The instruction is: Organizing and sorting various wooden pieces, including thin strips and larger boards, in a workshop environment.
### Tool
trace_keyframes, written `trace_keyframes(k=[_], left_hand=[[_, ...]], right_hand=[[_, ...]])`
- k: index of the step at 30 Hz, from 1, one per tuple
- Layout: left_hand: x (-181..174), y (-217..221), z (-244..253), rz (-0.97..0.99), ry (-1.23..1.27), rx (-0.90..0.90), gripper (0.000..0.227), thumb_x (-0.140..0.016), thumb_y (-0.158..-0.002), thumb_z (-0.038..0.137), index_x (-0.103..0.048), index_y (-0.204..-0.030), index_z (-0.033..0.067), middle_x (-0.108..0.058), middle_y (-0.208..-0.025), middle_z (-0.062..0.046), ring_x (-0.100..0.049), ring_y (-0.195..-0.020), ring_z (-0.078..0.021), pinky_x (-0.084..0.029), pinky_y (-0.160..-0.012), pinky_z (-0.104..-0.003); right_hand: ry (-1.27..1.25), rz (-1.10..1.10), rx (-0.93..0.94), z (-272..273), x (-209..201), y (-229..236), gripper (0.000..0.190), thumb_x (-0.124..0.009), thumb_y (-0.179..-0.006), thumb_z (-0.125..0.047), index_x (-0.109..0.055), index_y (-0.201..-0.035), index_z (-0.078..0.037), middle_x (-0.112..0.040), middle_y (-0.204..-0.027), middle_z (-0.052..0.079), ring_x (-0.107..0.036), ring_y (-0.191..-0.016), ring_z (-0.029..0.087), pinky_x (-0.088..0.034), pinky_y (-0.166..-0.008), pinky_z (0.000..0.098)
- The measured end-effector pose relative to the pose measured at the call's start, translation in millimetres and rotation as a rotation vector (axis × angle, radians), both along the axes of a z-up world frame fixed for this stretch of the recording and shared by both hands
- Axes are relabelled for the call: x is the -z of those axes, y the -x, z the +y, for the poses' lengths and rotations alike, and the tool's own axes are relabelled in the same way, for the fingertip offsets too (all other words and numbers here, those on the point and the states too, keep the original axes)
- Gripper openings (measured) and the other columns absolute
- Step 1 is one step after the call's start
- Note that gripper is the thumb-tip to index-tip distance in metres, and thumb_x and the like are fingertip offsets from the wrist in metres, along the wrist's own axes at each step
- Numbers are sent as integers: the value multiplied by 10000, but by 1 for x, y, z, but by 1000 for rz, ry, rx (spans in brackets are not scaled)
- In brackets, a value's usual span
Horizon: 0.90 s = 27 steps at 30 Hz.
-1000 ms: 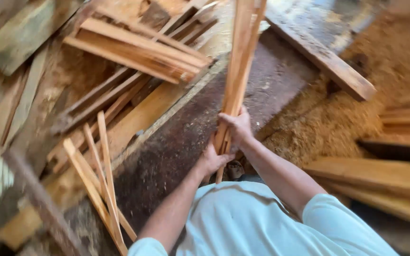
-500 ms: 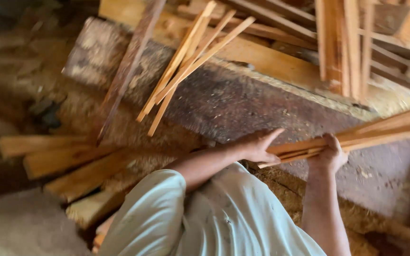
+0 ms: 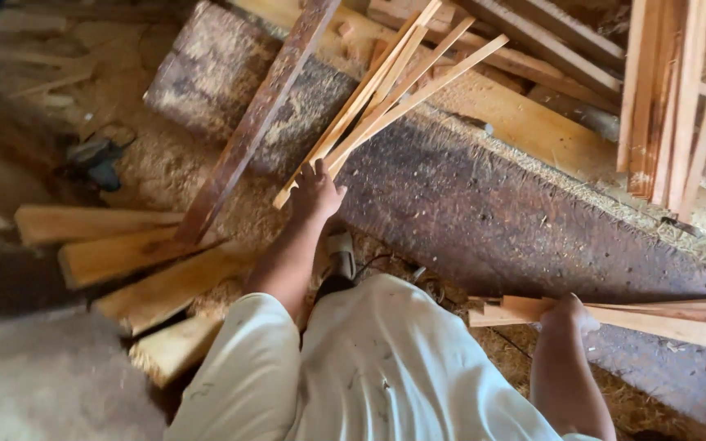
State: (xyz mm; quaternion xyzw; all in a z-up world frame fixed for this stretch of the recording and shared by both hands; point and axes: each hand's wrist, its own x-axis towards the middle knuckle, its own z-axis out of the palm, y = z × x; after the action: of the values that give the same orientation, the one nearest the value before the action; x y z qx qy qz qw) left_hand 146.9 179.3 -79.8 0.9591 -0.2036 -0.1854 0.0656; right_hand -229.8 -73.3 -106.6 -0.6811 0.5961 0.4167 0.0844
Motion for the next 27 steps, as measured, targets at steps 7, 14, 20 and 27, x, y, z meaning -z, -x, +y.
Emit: trace_keyframes(k=[7, 14, 20, 27], left_hand=[[39, -56, -17, -42, -12, 117, 960, -713, -628, 436, -232, -1335, -1, -310, -1268, -263, -333, -1158, -463, -313, -895, -602], [74, -85, -10, -138, -15, 249, 679, -639, -750, 399, -365, -1256, 37, -493, -1049, -164, -504, -887, -283, -496, -614, -345], [78, -94, 17, 43, 22, 173, 201, -448, -840, 154, -511, -954, 1, -561, -876, -166, -600, -725, -311, -531, -529, -409], [64, -81, 64, 282, 232, -175, 252, -509, -769, 228, -578, -964, 83, -609, -923, -125, -613, -814, -322, -507, -615, -442]], right_hand=[[337, -763, 1009, 57, -40, -35, 749, -641, -790, -574, -480, -1211, 24, -446, -1206, 262, -419, -1088, 420, -339, -836, 544], [503, -612, 1054, 137, -87, -121, 690, -687, -783, -135, -287, -1333, -18, -210, -1315, 197, -385, -1082, 348, -340, -983, 438], [535, -713, 926, 186, -65, -120, 419, -649, -819, -189, -508, -1180, -31, -505, -1155, 193, -517, -944, 319, -446, -760, 437], [253, -1083, 398, 172, 14, -148, 146, -642, -781, -251, -582, -709, -139, -414, -603, -15, -355, -619, 94, -309, -527, 303]])
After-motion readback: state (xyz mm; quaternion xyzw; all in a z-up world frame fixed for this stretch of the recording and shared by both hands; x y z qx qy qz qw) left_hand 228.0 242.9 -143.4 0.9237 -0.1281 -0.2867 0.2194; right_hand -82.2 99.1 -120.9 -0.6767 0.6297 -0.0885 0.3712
